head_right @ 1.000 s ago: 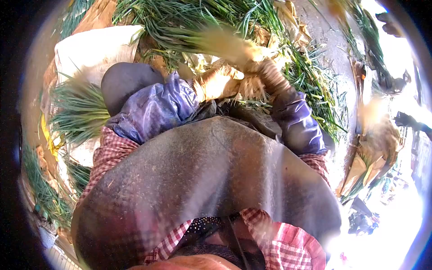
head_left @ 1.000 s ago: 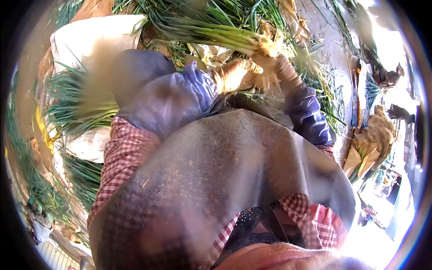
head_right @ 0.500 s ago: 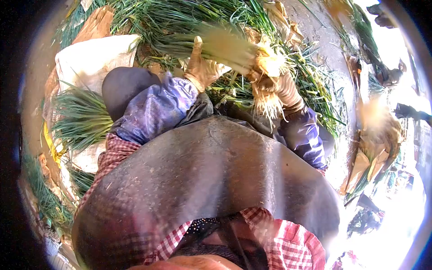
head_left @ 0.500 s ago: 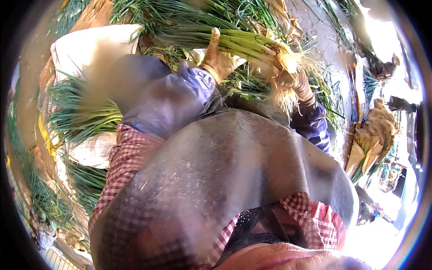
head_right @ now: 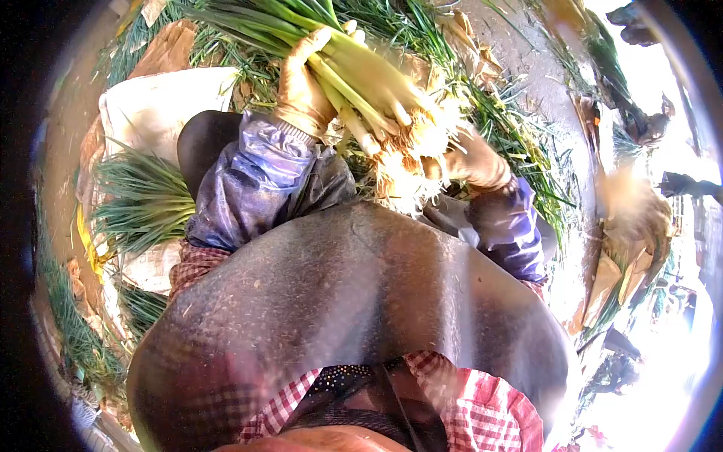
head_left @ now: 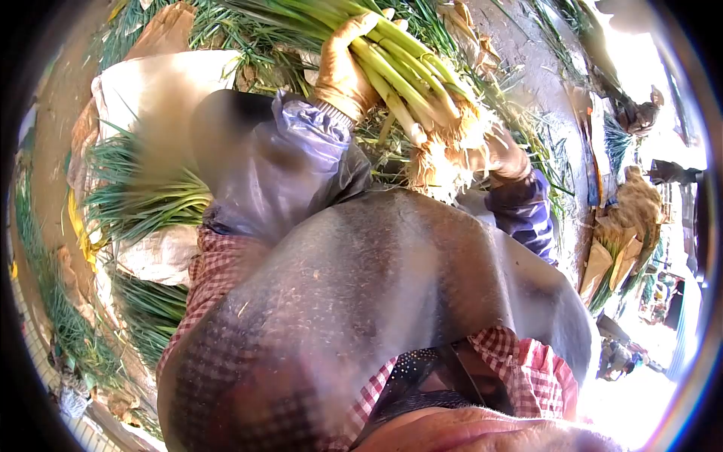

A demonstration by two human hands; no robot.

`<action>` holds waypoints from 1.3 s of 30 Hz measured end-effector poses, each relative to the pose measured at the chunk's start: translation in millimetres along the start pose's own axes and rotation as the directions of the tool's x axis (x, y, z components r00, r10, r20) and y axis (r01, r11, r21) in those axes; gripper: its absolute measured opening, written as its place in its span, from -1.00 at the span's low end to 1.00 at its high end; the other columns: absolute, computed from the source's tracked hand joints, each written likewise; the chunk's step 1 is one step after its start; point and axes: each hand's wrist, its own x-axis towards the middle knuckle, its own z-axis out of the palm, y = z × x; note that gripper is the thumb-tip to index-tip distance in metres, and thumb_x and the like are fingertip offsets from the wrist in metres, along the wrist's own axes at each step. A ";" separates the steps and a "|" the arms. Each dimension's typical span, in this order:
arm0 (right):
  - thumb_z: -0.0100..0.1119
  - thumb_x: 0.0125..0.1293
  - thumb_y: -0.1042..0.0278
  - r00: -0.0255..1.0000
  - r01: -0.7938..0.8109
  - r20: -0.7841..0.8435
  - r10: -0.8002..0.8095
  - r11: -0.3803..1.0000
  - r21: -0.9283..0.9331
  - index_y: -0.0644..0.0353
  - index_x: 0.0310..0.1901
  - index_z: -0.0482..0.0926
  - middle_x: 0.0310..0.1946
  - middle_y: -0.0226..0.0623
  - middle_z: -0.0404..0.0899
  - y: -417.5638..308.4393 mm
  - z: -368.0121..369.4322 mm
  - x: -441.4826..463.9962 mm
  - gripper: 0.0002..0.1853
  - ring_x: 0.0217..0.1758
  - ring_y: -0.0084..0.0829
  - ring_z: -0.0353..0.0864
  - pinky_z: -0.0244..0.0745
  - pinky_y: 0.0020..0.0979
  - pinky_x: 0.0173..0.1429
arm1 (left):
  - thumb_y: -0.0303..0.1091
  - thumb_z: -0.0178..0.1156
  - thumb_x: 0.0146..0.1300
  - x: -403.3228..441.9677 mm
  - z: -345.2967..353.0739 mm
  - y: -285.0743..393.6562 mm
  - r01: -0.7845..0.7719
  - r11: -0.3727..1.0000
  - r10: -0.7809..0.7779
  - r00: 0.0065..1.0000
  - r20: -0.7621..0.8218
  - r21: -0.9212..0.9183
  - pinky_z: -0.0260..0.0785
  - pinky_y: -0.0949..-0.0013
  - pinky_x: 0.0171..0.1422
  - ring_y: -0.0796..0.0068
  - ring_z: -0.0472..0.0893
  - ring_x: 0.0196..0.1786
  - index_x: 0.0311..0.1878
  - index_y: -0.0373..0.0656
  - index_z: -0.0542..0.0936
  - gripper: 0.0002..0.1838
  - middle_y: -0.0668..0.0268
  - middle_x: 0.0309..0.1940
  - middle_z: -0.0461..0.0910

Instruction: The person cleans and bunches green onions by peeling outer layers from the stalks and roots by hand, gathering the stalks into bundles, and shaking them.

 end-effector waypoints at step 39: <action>-0.23 0.27 -0.30 0.999 -0.020 0.003 0.042 0.405 0.914 0.27 0.02 0.39 -0.22 -0.20 0.50 17.4 56.2 103.9 -0.31 -0.34 -0.35 0.50 0.41 -0.34 -0.29 | -0.43 0.32 -0.03 40.9 17.8 -2.4 -0.392 0.873 0.438 0.892 -0.111 0.290 0.45 0.44 -0.31 0.50 0.56 -0.44 -0.30 -0.23 0.54 -0.78 0.30 -0.43 0.58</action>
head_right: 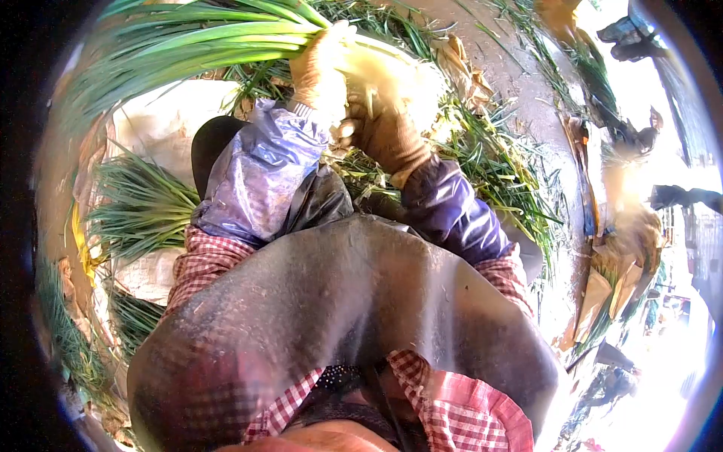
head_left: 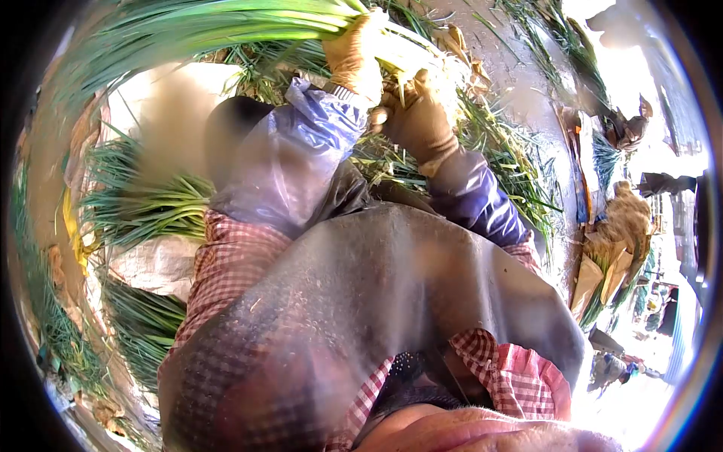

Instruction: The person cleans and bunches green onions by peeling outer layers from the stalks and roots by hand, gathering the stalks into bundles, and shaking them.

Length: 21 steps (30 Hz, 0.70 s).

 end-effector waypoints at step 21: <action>-0.15 0.32 0.41 0.986 0.057 0.168 -0.016 -0.907 -0.417 -0.04 0.18 0.37 -0.51 -0.40 0.59 -44.4 10.0 -14.4 -0.61 -0.66 -0.56 0.44 0.38 -0.54 -0.65 | -0.29 0.28 0.01 11.4 -39.5 -36.8 0.191 0.981 -0.187 0.977 -0.102 0.023 0.40 0.46 -0.14 0.49 0.56 -0.26 -0.27 -0.21 0.60 -0.76 0.27 -0.33 0.61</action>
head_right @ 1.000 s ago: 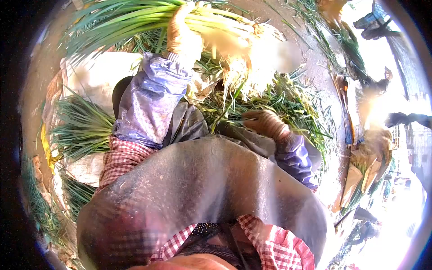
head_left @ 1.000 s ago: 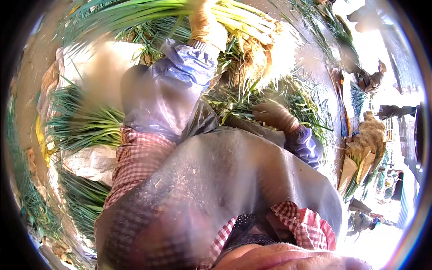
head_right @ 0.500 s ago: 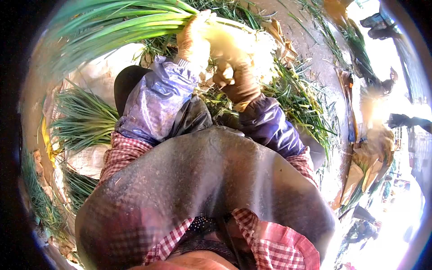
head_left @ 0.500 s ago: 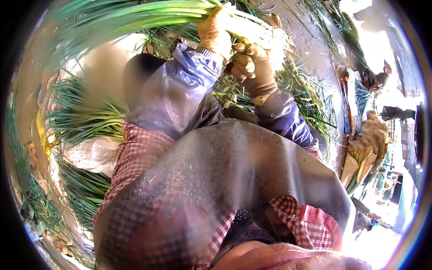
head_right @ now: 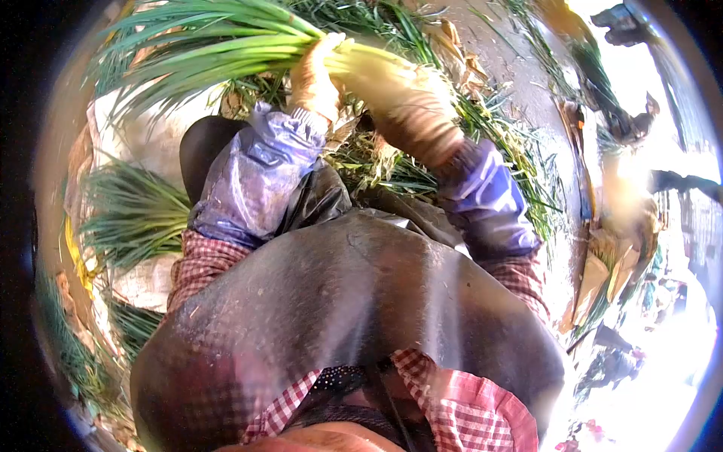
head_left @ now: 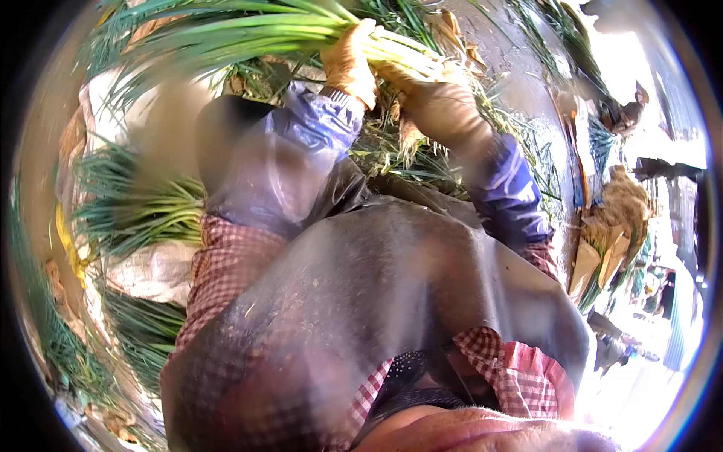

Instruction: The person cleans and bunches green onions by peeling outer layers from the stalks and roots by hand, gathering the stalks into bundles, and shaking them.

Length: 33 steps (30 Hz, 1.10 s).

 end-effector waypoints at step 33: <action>0.12 0.22 0.24 0.893 -0.449 0.180 0.412 0.801 0.396 0.08 0.20 0.30 -0.36 -0.34 0.56 10.9 7.8 -52.4 -0.50 -0.54 -0.59 0.46 0.43 -0.62 -0.51 | -0.38 0.20 0.11 9.0 -8.8 2.7 0.127 0.984 -0.119 0.991 0.068 -0.128 0.44 0.38 -0.11 0.43 0.56 -0.25 -0.21 -0.22 0.54 -0.80 0.26 -0.30 0.58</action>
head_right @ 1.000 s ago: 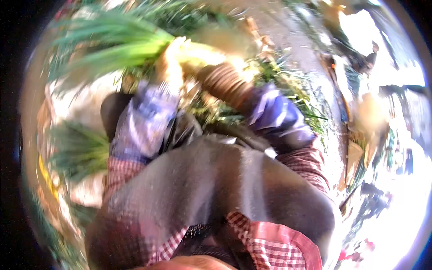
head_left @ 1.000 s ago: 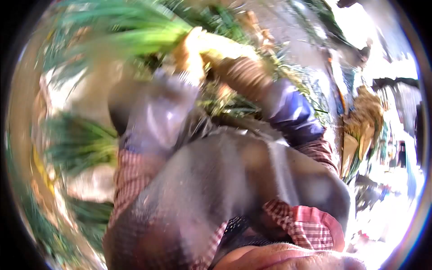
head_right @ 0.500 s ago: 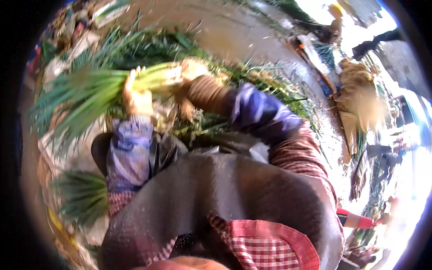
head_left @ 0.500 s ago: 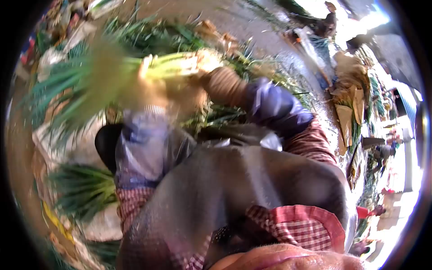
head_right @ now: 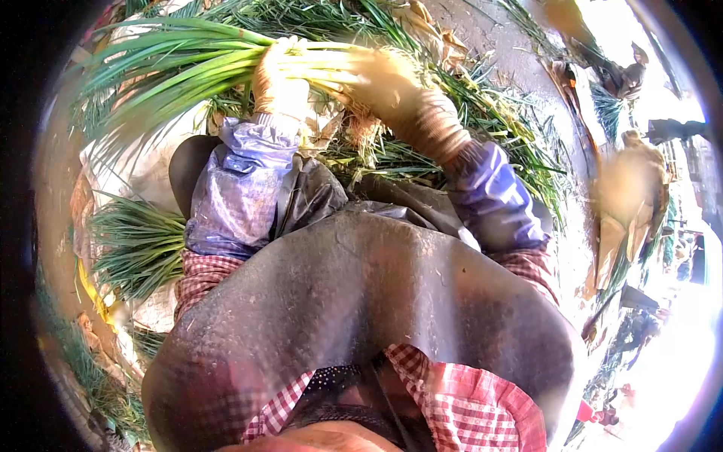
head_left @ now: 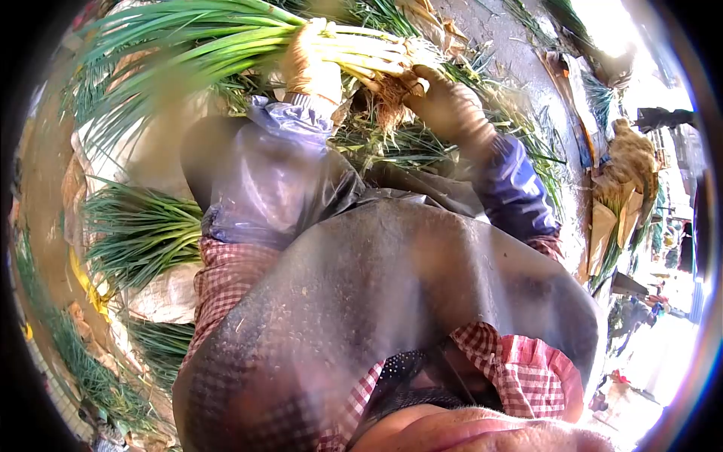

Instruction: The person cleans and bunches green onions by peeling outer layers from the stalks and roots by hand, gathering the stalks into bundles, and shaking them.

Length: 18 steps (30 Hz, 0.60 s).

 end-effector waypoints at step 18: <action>0.12 0.24 0.31 0.930 -0.248 0.158 -0.332 -0.251 0.936 0.27 -0.04 0.40 -0.25 -0.19 0.56 36.8 12.1 -76.8 -0.69 -0.27 -0.47 0.55 0.49 -0.48 -0.21 | -0.48 0.14 0.04 49.3 -23.4 30.5 -0.240 0.971 0.236 0.966 -0.102 -0.022 0.46 0.25 -0.03 0.22 0.54 -0.28 -0.34 -0.28 0.44 -0.87 0.18 -0.42 0.51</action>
